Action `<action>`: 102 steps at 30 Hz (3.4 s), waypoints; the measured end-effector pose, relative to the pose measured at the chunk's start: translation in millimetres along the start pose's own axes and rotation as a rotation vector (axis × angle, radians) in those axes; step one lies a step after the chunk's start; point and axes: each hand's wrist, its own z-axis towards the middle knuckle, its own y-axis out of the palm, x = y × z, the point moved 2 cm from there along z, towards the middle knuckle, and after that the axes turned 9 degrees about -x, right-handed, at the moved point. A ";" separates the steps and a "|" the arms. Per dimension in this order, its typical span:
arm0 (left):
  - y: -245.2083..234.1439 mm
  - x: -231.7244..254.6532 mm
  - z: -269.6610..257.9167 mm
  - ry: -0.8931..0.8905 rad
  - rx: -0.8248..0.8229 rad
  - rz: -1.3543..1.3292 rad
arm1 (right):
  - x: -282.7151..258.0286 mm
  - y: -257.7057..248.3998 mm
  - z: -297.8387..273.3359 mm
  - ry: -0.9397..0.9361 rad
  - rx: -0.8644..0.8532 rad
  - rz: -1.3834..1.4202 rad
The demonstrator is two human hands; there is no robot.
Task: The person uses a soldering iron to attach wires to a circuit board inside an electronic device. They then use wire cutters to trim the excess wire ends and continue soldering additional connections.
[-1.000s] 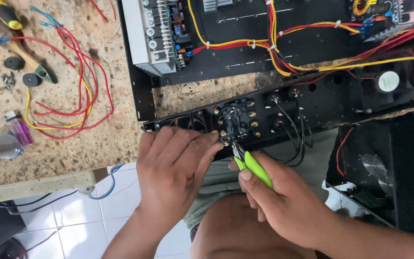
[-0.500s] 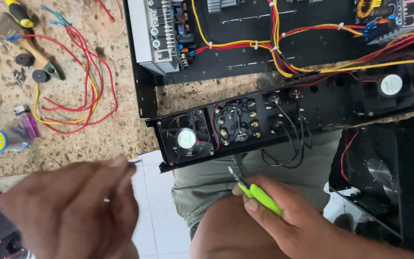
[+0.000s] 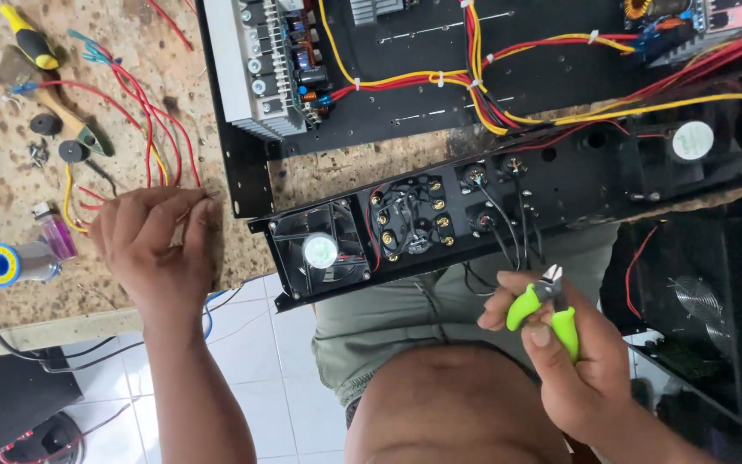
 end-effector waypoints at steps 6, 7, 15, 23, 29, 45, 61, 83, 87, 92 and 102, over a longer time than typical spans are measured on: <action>-7.6 7.2 6.3 0.018 -0.097 -0.097 | -1.1 2.8 -4.7 -0.117 0.063 -0.032; -9.8 8.6 7.2 0.012 -0.081 -0.164 | -1.1 2.6 -5.2 -0.146 0.054 -0.032; -36.7 50.0 8.3 0.021 0.265 -0.192 | 14.8 -0.3 -19.1 -0.220 0.063 0.055; -45.3 173.0 27.4 -0.044 -0.266 -0.460 | 16.6 5.9 -16.0 -0.234 0.107 0.200; -22.7 183.4 29.5 -0.140 -0.386 -0.379 | 10.5 11.0 -19.0 -0.142 0.139 0.179; -19.2 180.0 46.5 -0.134 -0.534 -0.532 | 18.1 5.6 -11.7 -0.161 0.054 0.161; 5.8 170.0 71.3 0.245 -0.850 -0.329 | 31.3 2.5 4.3 -0.227 0.047 0.047; 11.7 176.5 77.2 0.356 -0.798 -0.395 | 25.7 7.4 26.2 -0.300 0.045 -0.081; 9.4 175.4 80.8 0.354 -0.824 -0.306 | 22.6 7.1 27.2 -0.293 0.047 -0.098; 8.2 168.6 86.9 0.348 -0.889 -0.256 | 22.0 5.8 26.5 -0.277 0.016 -0.093; 17.8 177.3 110.2 0.789 -0.866 0.131 | 29.2 0.0 3.9 -0.381 0.174 0.114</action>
